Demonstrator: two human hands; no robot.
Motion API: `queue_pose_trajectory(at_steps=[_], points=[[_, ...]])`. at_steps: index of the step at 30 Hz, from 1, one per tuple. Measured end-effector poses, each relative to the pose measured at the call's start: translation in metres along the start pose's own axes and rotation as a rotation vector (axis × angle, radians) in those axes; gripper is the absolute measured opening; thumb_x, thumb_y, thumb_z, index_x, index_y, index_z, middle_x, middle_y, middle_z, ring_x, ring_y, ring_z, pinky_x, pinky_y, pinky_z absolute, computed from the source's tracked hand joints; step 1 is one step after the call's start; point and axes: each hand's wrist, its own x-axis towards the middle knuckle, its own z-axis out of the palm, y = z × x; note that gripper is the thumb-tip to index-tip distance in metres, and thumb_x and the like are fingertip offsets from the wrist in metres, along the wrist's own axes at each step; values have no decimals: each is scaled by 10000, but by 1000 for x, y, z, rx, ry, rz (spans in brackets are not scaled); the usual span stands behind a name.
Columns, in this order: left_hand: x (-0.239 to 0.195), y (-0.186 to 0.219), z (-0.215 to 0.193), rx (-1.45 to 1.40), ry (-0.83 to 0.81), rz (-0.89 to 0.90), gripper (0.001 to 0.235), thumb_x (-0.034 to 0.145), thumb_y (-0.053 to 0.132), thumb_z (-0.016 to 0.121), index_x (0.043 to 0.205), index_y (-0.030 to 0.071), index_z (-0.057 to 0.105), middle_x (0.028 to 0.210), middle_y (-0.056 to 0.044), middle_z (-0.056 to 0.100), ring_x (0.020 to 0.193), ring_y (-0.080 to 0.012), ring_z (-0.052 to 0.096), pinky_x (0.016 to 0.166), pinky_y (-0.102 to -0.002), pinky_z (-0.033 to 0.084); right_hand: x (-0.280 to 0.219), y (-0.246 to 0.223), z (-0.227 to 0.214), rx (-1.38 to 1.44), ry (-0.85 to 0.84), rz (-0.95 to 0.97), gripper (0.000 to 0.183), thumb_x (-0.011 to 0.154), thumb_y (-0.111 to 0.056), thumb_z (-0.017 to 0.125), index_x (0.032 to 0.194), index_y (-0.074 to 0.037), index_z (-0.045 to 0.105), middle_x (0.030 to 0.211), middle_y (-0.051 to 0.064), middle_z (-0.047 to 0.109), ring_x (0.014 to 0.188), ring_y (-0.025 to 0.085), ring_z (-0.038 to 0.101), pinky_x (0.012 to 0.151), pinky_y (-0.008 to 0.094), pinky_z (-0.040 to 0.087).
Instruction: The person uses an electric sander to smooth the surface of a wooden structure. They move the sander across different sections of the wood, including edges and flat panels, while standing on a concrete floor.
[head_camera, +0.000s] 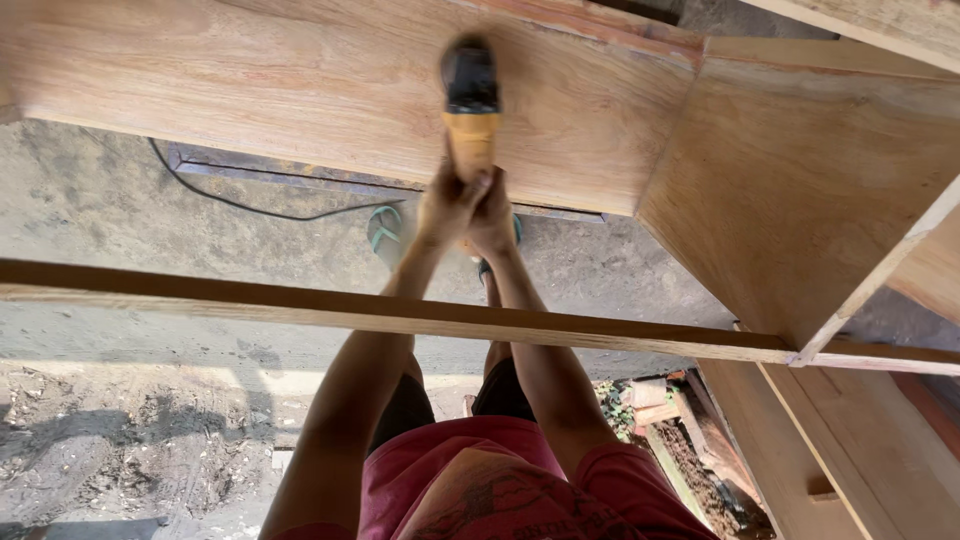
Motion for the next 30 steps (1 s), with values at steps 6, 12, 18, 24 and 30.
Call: queue_pose_trajectory(at_steps=[6, 12, 18, 24, 30], points=[[-5, 19, -3, -373, 69, -18, 1080, 961, 479, 725, 1677, 90, 17, 1301, -281, 625, 1135, -323, 676, 942, -441, 623, 13, 1, -5, -139, -95, -17, 357, 1074, -256, 509, 1310, -45, 344, 1018, 209, 742, 715, 281, 780, 620, 377, 651], [0, 14, 125, -175, -83, 33, 1105, 938, 514, 705, 1639, 113, -49, 1415, -250, 579, 1296, -316, 628, 1078, -421, 578, -18, 70, -111, -147, 147, -31, 450, 1041, -266, 628, 1274, -23, 330, 1035, 234, 702, 788, 309, 778, 653, 398, 662], [7, 26, 169, -17, -164, -10, 1061, 930, 454, 711, 1657, 119, 16, 1422, -215, 611, 1280, -306, 640, 1076, -396, 536, -21, 86, -154, -113, 263, -70, 471, 1036, -298, 668, 1284, -32, 369, 1105, 237, 679, 904, 356, 751, 690, 443, 700], [2, 23, 126, -316, -37, -40, 1098, 927, 441, 718, 1642, 71, -30, 1320, -194, 651, 1177, -272, 693, 1002, -393, 612, -10, 56, -122, -68, 62, 160, 391, 1068, -325, 520, 1342, -74, 398, 1037, 272, 732, 913, 418, 764, 692, 482, 635], [5, 25, 185, -156, -103, 130, 1050, 1025, 419, 725, 1666, 75, -32, 1468, -241, 587, 1329, -328, 628, 1105, -411, 544, -19, 77, -166, -75, 230, -67, 481, 1019, -328, 638, 1301, -47, 367, 1081, 248, 703, 896, 398, 765, 702, 475, 679]])
